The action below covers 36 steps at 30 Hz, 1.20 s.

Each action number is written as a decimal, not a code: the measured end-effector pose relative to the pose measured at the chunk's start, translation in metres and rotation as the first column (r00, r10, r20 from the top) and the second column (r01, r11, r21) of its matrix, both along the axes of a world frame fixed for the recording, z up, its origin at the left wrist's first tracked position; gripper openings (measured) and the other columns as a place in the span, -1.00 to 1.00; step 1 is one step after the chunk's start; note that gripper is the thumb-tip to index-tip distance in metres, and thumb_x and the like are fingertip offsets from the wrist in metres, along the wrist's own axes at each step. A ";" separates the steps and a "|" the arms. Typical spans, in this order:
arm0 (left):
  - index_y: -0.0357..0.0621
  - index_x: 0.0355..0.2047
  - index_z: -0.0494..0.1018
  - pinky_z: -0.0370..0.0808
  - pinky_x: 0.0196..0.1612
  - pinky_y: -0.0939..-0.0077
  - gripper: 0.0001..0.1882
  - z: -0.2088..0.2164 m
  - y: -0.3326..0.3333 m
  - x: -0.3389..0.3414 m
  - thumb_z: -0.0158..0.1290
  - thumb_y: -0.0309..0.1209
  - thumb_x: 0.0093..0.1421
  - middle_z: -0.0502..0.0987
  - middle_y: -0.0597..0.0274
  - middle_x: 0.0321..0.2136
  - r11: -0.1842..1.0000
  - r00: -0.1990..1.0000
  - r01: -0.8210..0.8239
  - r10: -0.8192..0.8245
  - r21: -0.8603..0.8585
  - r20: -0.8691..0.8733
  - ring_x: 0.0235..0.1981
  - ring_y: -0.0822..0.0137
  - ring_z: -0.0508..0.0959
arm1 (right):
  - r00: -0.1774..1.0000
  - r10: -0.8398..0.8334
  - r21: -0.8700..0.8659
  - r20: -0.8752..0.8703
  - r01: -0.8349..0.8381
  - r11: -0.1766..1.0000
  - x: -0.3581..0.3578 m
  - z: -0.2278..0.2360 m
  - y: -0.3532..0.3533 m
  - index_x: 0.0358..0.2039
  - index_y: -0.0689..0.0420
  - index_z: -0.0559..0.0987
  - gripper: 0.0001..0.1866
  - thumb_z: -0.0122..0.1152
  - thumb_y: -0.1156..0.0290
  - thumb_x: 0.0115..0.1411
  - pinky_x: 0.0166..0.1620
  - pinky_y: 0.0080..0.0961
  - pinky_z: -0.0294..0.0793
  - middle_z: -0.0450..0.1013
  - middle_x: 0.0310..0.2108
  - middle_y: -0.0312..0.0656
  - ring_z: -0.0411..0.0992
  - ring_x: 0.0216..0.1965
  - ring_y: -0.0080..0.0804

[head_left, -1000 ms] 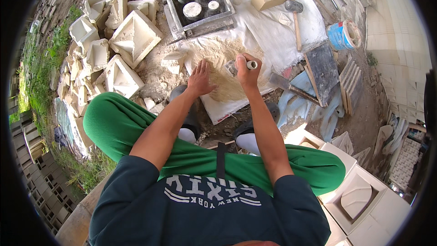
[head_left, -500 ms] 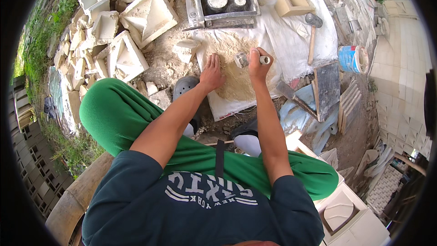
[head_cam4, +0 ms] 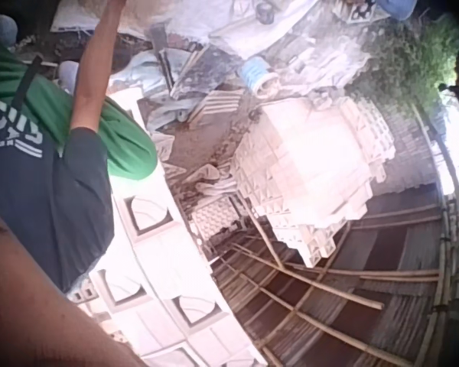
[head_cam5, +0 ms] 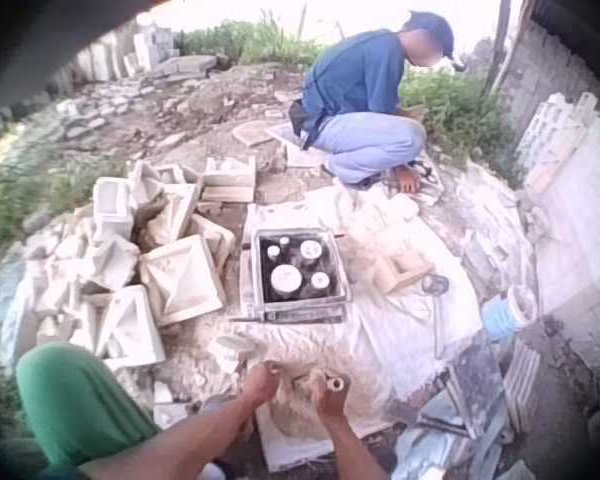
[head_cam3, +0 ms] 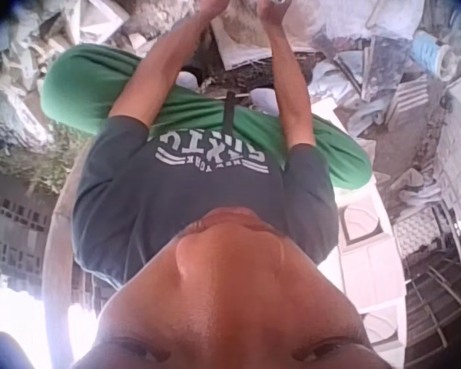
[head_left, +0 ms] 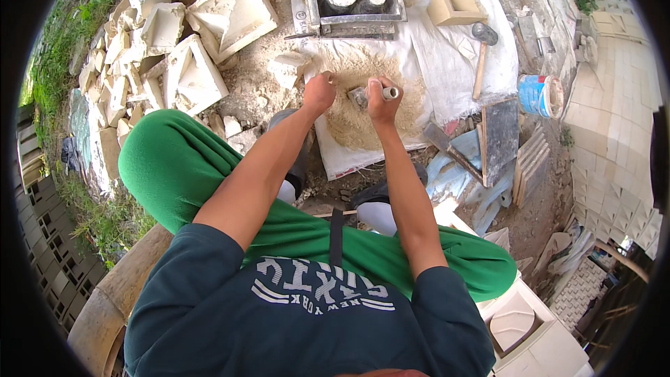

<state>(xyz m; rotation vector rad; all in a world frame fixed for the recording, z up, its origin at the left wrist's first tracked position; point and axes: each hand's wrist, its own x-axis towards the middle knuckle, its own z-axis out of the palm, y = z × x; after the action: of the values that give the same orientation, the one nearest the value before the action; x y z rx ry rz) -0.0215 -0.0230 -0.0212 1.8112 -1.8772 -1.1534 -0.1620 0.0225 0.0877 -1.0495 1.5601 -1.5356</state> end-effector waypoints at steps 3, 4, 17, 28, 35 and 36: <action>-0.11 -0.22 0.59 0.51 -0.08 0.15 -0.73 -0.002 0.001 0.006 0.04 -0.43 0.05 0.60 -0.09 -0.25 0.997 1.000 -0.020 0.021 0.074 -0.001 -0.17 -0.06 0.58 | 0.994 0.051 0.069 -0.097 -0.044 0.997 -0.002 -0.002 -0.007 -0.76 0.20 0.23 -0.65 0.08 0.44 0.09 -0.59 -0.49 -0.02 0.08 -0.77 -0.43 0.03 -0.66 -0.70; -0.11 -0.22 0.59 0.50 -0.07 0.14 -0.73 -0.001 -0.002 0.008 0.02 -0.44 0.05 0.60 -0.11 -0.27 0.989 0.999 -0.028 0.024 0.145 0.034 -0.17 -0.06 0.58 | 0.994 0.055 0.065 -0.099 -0.049 0.997 -0.001 0.003 -0.008 -0.76 0.20 0.23 -0.65 0.08 0.44 0.09 -0.59 -0.49 -0.02 0.08 -0.77 -0.43 0.03 -0.66 -0.70; -0.05 -0.32 0.64 0.53 -0.09 0.24 -0.77 -0.005 -0.003 0.022 0.11 -0.37 0.00 0.62 -0.03 -0.29 0.977 0.995 0.088 -0.096 0.196 0.036 -0.23 0.04 0.62 | 0.997 0.063 0.036 -0.054 -0.062 0.997 0.015 -0.015 0.003 -0.76 0.23 0.30 -0.66 0.07 0.44 0.12 -0.61 -0.54 0.06 0.19 -0.78 -0.40 0.12 -0.70 -0.68; -0.13 -0.35 0.61 0.53 -0.12 0.21 -0.76 -0.014 0.008 0.000 0.19 -0.33 -0.06 0.61 -0.05 -0.31 0.975 0.969 0.164 -0.187 0.148 0.162 -0.22 0.00 0.61 | 0.866 -0.365 -0.053 0.340 0.406 0.912 -0.072 0.028 0.056 -0.76 0.05 0.17 -0.63 -0.01 0.52 0.15 -0.61 -0.48 0.21 0.13 -0.79 -0.35 0.06 -0.78 -0.55; -0.21 -0.44 0.60 0.54 -0.16 0.18 -0.81 -0.013 0.006 -0.007 0.13 -0.35 0.00 0.61 -0.12 -0.36 0.975 0.965 0.183 -0.203 0.127 0.168 -0.26 -0.07 0.61 | 0.636 -0.710 0.008 0.304 0.743 0.669 -0.121 0.034 0.112 -0.73 0.05 0.22 -0.65 0.03 0.57 0.15 -0.64 -0.58 -0.01 0.12 -0.76 -0.44 -0.01 -0.75 -0.71; -0.29 -0.42 0.58 0.54 -0.14 0.14 -0.80 -0.010 0.007 -0.009 0.06 -0.41 0.02 0.58 -0.23 -0.34 0.963 0.950 0.252 -0.265 0.095 0.164 -0.24 -0.13 0.60 | 0.628 -0.715 0.007 0.307 0.750 0.662 -0.127 0.031 0.120 -0.73 0.05 0.22 -0.65 0.03 0.57 0.15 -0.64 -0.58 -0.01 0.12 -0.76 -0.44 -0.01 -0.75 -0.71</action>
<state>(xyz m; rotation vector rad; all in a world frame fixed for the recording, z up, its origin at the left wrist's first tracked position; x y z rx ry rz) -0.0306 -0.0163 -0.0309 1.7962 -2.2570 -1.1939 -0.2891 0.1427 0.1186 -0.1627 1.7986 -2.2316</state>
